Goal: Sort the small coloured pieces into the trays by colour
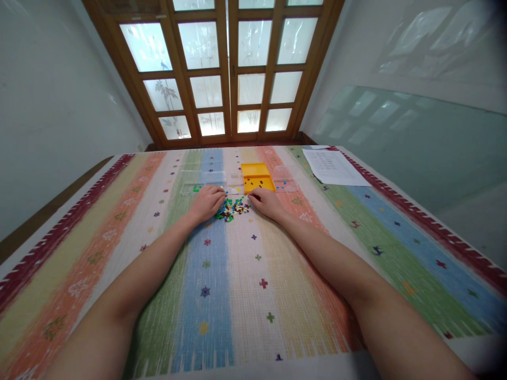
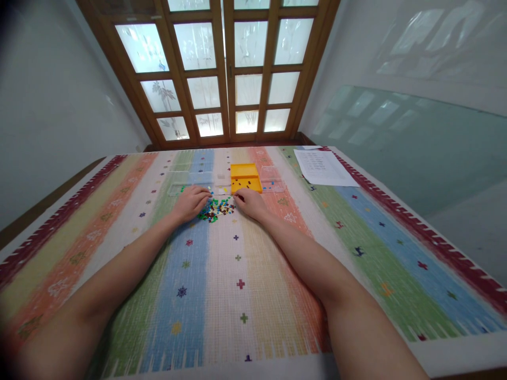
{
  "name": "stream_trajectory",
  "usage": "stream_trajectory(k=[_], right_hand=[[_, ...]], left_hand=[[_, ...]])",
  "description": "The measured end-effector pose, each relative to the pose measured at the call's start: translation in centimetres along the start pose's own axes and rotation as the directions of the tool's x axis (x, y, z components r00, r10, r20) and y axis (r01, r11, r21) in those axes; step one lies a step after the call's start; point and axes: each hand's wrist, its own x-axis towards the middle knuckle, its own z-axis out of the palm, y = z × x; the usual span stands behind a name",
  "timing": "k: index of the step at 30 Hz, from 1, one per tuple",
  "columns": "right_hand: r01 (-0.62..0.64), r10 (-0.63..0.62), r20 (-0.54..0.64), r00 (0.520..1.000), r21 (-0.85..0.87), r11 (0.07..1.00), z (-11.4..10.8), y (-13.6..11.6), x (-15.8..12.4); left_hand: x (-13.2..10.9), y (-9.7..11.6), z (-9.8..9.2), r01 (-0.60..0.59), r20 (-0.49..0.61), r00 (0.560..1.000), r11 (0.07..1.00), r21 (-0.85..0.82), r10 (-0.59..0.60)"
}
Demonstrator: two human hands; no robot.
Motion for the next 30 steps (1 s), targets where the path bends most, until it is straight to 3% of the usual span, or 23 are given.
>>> stream_trajectory(k=[6, 12, 17, 22, 30], right_hand=[[0.069, -0.069, 0.011, 0.998, -0.028, 0.997, -0.2, -0.6, 0.0], [0.267, -0.266, 0.027, 0.964, -0.024, 0.964, 0.3, -3.4, -0.3], [0.393, -0.388, 0.140, 0.911, -0.004, 0.920, 1.2, -4.7, -0.4], [0.400, -0.380, 0.264, 0.887, -0.026, 0.916, 2.2, -4.2, -0.7], [0.426, -0.406, 0.257, 0.877, -0.025, 0.904, 2.2, -4.5, -0.3]], left_hand=[[-0.3, -0.3, 0.9, -0.091, 0.036, 0.995, 0.991, -0.101, 0.095], [-0.4, -1.3, 1.7, -0.005, -0.038, 0.999, 0.997, -0.074, 0.002], [-0.5, -1.3, 1.9, 0.098, -0.087, 0.991, 0.995, -0.016, -0.099], [-0.5, -1.7, 2.3, 0.168, -0.104, 0.981, 0.986, 0.008, -0.166], [-0.5, -2.5, 2.8, 0.192, -0.113, 0.975, 0.981, -0.022, -0.194]])
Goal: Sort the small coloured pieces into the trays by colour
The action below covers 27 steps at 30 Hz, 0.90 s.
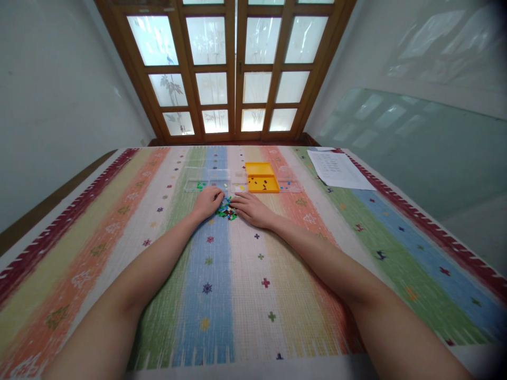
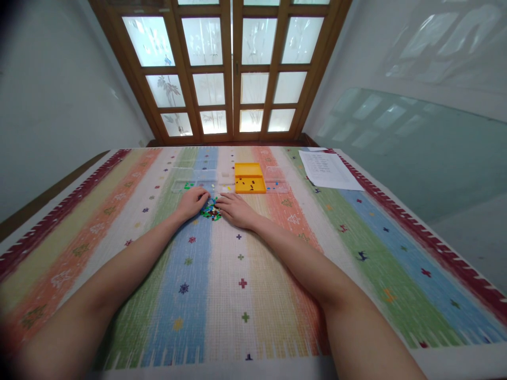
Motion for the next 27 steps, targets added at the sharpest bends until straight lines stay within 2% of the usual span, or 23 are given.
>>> stream_trajectory(k=[6, 14, 19, 27], right_hand=[[0.056, -0.058, -0.061, 0.996, -0.043, 0.998, -0.6, -0.4, 0.0], [-0.001, -0.007, -0.139, 0.990, -0.061, 0.998, -0.2, 0.3, -0.2], [0.049, -0.050, -0.081, 0.995, -0.014, 0.999, -0.3, -0.4, 0.1], [0.042, -0.042, -0.030, 0.999, 0.011, 0.999, -0.3, -0.5, 0.3]], left_hand=[[0.0, -0.2, 0.2, 0.001, -0.009, 1.000, 1.000, -0.010, -0.001], [-0.1, 0.1, 0.0, 0.014, 0.000, 1.000, 1.000, 0.002, -0.014], [-0.1, 0.2, -0.1, 0.019, -0.001, 1.000, 1.000, 0.009, -0.019], [-0.1, 0.3, -0.1, 0.017, 0.006, 1.000, 1.000, -0.005, -0.017]])
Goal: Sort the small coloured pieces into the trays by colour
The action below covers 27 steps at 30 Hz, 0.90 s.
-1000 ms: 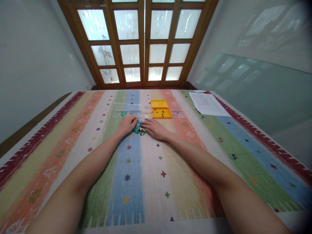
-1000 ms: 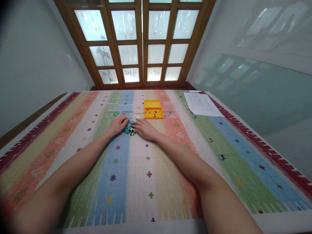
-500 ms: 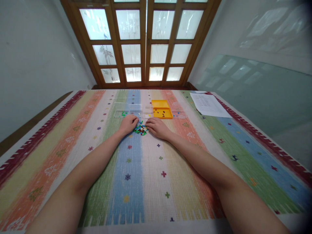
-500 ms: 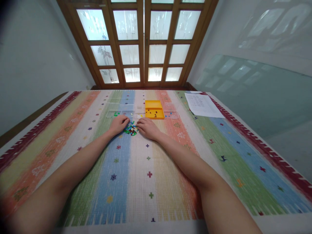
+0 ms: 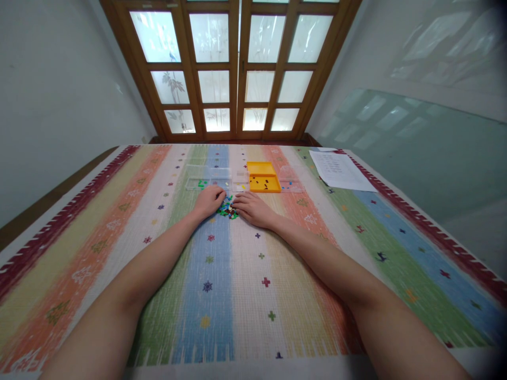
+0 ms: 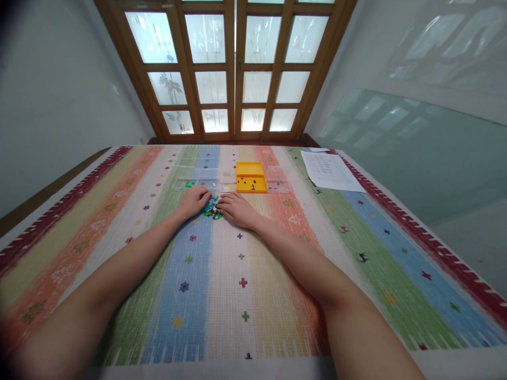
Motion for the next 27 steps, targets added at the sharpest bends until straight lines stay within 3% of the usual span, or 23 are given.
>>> stream_trajectory(k=[3, 7, 10, 16, 21, 27], right_hand=[[-0.026, 0.027, -0.054, 0.998, 0.035, 0.999, -0.1, 0.3, -0.1], [-0.185, 0.202, -0.228, 0.952, 0.094, 0.978, -1.0, 1.6, -0.7], [-0.317, 0.344, -0.368, 0.864, 0.133, 0.939, -2.1, 3.2, -1.5], [-0.559, 0.560, -0.595, 0.576, 0.212, 0.801, -4.2, 8.0, -3.8], [-0.673, 0.613, -0.617, 0.493, 0.175, 0.718, -4.9, 11.5, -5.6], [-0.767, 0.684, -0.603, 0.410, 0.178, 0.616, -4.4, 12.6, -6.4]], left_hand=[[0.0, 0.0, 0.0, 0.001, 0.000, 1.000, 1.000, -0.006, -0.001], [-0.2, 0.0, -0.1, -0.019, 0.013, 1.000, 1.000, -0.021, 0.019], [-0.3, 0.0, -0.3, -0.033, 0.025, 0.999, 0.999, -0.032, 0.033], [-0.4, 0.2, -0.7, -0.041, 0.054, 0.998, 0.998, -0.041, 0.043], [-0.4, 0.3, -0.7, -0.047, 0.058, 0.997, 0.997, -0.056, 0.051], [-0.5, 0.4, -0.8, -0.045, 0.064, 0.997, 0.997, -0.058, 0.049]])
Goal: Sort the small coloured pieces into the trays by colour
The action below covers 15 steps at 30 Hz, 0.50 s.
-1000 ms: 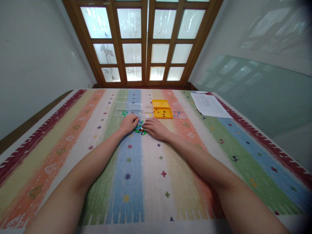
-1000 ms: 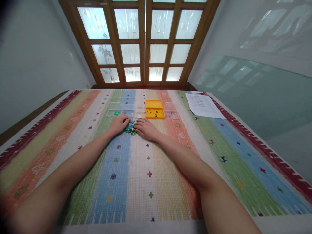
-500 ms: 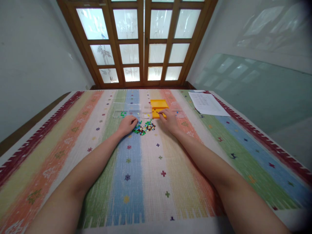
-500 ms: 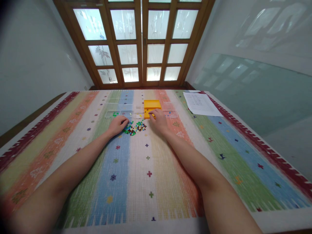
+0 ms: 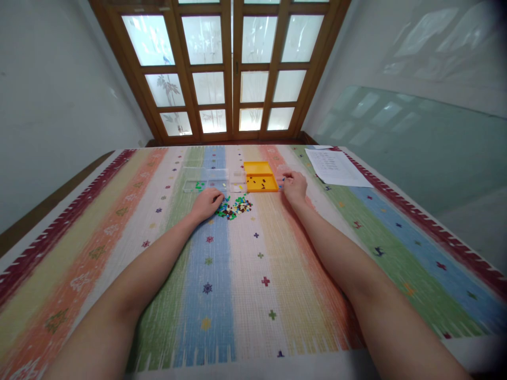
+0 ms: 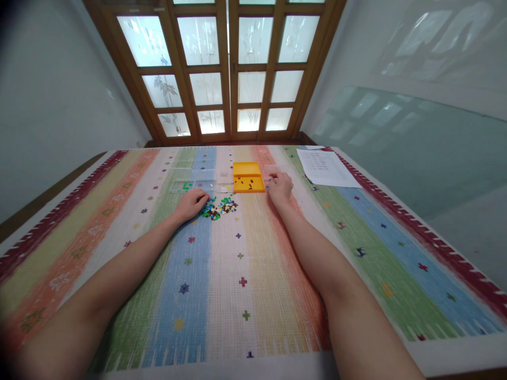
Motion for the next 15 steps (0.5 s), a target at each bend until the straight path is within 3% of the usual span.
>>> stream_trajectory(k=[5, 9, 13, 15], right_hand=[[0.009, -0.010, -0.006, 1.000, -0.005, 1.000, -0.1, -0.5, -0.3], [0.095, -0.094, -0.018, 0.995, 0.038, 0.995, -0.5, -2.0, -0.8], [0.187, -0.199, 0.069, 0.977, 0.151, 0.971, -0.7, -4.1, -2.0], [0.249, -0.284, 0.158, 0.946, 0.209, 0.946, -0.6, -5.0, -2.9]], left_hand=[[-0.1, 0.1, -0.1, -0.033, 0.020, 0.999, 0.999, -0.017, 0.034], [-0.4, 1.2, -0.5, -0.098, 0.064, 0.993, 0.993, -0.059, 0.102], [-1.1, 2.9, -0.6, -0.181, 0.176, 0.966, 0.981, -0.064, 0.190], [-1.3, 3.5, -0.3, -0.228, 0.225, 0.946, 0.972, -0.048, 0.233]])
